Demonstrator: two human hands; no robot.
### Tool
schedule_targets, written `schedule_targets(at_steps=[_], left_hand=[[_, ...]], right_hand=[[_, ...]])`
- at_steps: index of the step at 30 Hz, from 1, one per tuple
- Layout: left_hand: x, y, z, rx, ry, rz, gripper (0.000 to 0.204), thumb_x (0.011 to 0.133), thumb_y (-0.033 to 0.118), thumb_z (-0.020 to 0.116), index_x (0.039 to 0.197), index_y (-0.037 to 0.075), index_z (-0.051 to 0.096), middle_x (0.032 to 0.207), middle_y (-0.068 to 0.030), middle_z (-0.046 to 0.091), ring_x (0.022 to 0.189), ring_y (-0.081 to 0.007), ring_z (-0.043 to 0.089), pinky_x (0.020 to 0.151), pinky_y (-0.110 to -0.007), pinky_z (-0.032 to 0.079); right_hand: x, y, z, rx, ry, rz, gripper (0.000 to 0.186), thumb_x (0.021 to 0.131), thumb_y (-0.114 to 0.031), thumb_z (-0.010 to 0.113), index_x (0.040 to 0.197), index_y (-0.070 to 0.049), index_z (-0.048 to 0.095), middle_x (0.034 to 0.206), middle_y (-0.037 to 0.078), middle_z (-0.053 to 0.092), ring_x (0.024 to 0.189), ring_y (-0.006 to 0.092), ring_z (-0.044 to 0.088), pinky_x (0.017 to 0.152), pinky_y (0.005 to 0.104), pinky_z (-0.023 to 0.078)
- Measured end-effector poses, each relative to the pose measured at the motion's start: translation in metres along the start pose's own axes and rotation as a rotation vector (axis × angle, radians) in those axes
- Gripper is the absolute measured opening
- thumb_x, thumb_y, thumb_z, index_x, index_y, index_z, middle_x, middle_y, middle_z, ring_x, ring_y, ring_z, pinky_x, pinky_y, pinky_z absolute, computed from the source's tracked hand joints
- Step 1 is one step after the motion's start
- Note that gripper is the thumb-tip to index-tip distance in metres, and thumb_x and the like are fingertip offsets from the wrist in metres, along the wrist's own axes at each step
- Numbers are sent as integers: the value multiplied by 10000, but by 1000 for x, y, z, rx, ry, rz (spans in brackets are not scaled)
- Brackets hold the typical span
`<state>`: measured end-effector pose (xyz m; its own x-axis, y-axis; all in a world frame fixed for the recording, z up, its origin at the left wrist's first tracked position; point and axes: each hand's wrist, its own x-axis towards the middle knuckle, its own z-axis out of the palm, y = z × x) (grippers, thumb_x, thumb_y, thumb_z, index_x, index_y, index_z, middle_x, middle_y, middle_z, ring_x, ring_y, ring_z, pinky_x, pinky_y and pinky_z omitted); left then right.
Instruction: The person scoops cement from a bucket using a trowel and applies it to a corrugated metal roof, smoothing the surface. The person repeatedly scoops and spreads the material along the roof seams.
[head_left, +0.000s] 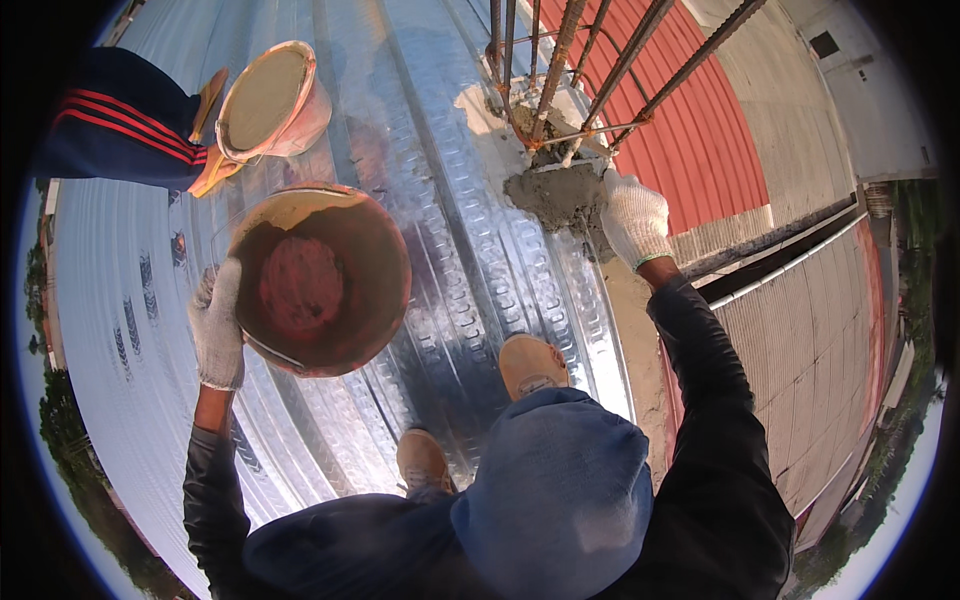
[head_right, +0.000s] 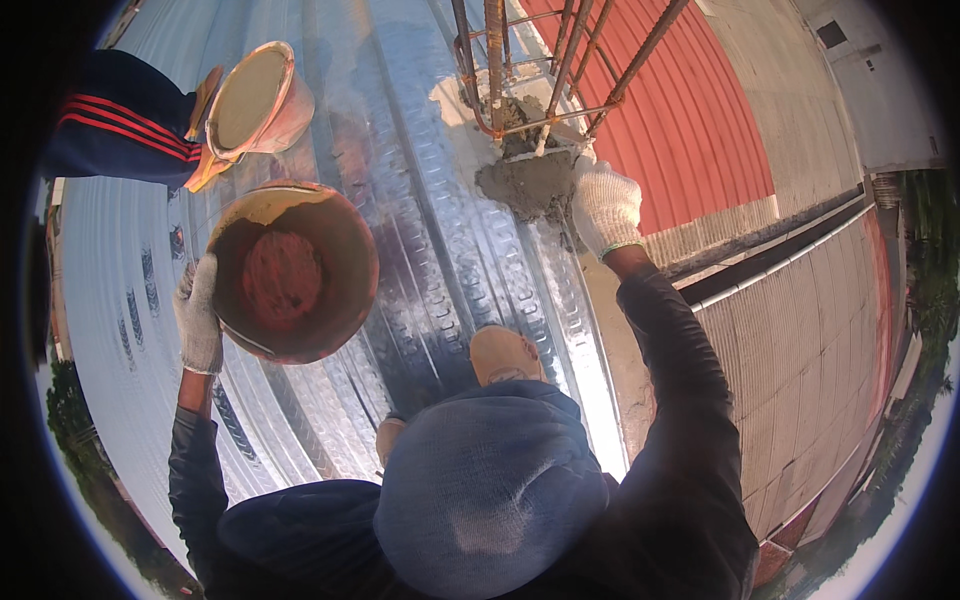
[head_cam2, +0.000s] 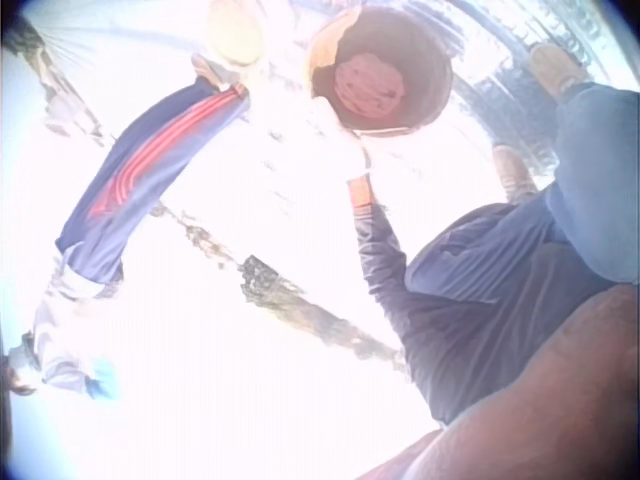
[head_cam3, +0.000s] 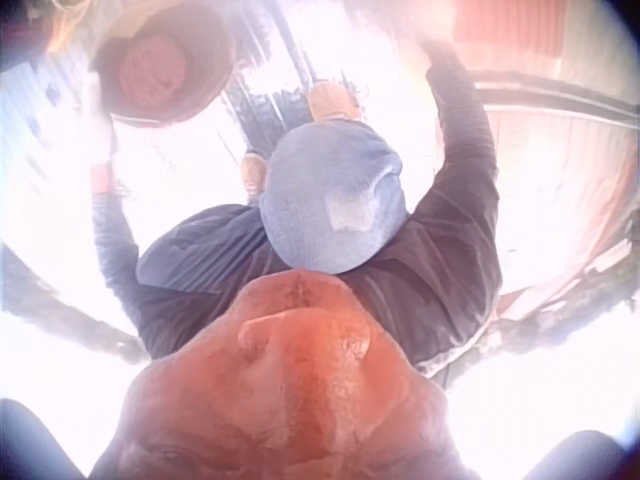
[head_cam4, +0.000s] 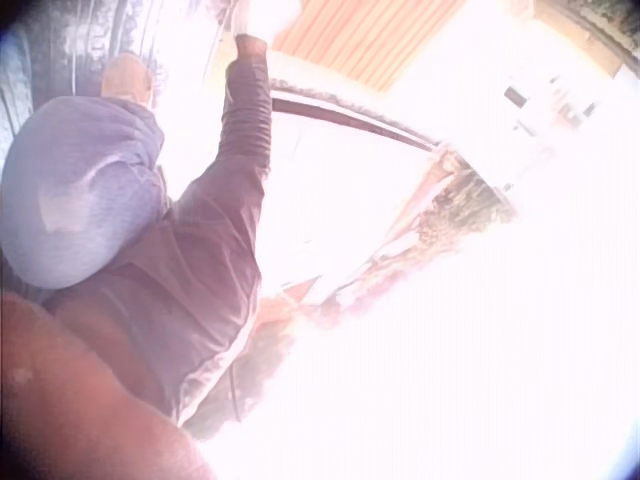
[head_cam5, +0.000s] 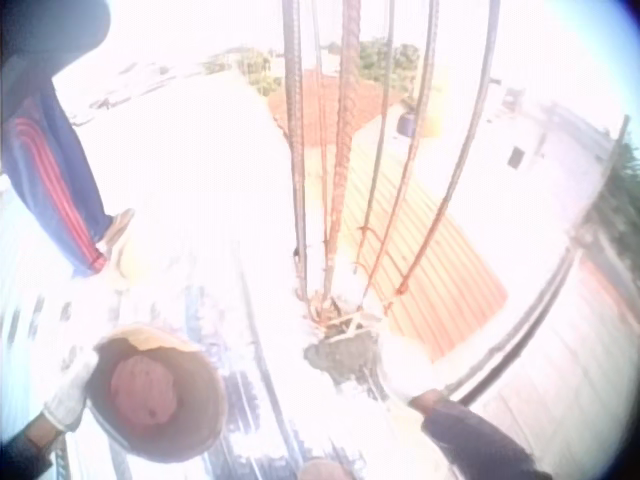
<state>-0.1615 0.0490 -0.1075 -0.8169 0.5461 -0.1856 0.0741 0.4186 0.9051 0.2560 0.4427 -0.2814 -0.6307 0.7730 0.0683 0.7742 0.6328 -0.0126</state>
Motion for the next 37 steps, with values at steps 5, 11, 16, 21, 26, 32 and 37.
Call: schedule_targets(at_steps=[5,11,16,21,26,32,37], left_hand=[[-2,1,-30,29,40,-7,301,1133,353,744,1161,59,800,1041,31,759,899,-51,673,792,-246,557],[-1,27,-32,169,62,-3,315,1105,414,776,1022,110,785,850,87,696,695,-1,591,587,-213,454],[-13,33,-41,110,77,129,363,1096,446,784,936,122,751,809,98,663,686,7,570,569,-208,435],[-20,27,-47,124,138,143,419,1097,408,789,834,97,689,789,93,597,739,-7,522,632,-248,459],[-27,26,-92,-49,423,-79,387,1083,433,784,914,92,712,754,20,648,646,-70,580,551,-286,451],[5,-44,-143,-432,592,-96,370,1084,446,765,1011,104,641,720,1,628,484,-128,560,436,-311,431],[19,-128,-200,-331,928,-141,533,1044,466,798,1304,16,682,949,-197,796,613,-257,739,519,-343,585]], right_hand=[[-16,21,-42,-139,-104,-155,218,979,-140,705,1167,-37,664,969,171,737,814,387,784,696,506,621],[-78,4,-45,341,-81,142,396,1037,-267,670,1358,-36,645,1137,245,741,1022,455,755,870,551,596],[-186,-43,7,587,22,354,623,1051,-297,653,1565,37,546,1265,344,736,1188,511,727,1024,522,559],[-225,-107,-1,883,-279,382,590,1016,-271,703,1506,38,593,1213,311,762,1145,460,756,1011,492,571],[-182,-155,-43,1096,-684,415,558,981,-246,754,1447,39,641,1160,279,788,1102,409,785,997,463,582],[-164,-174,-7,987,-575,-71,605,952,-376,809,1418,-10,691,1091,231,820,1015,358,826,965,437,611],[-154,-181,-22,889,-724,-121,534,904,-402,851,1317,-77,756,1187,195,816,1148,329,797,1039,439,578]])
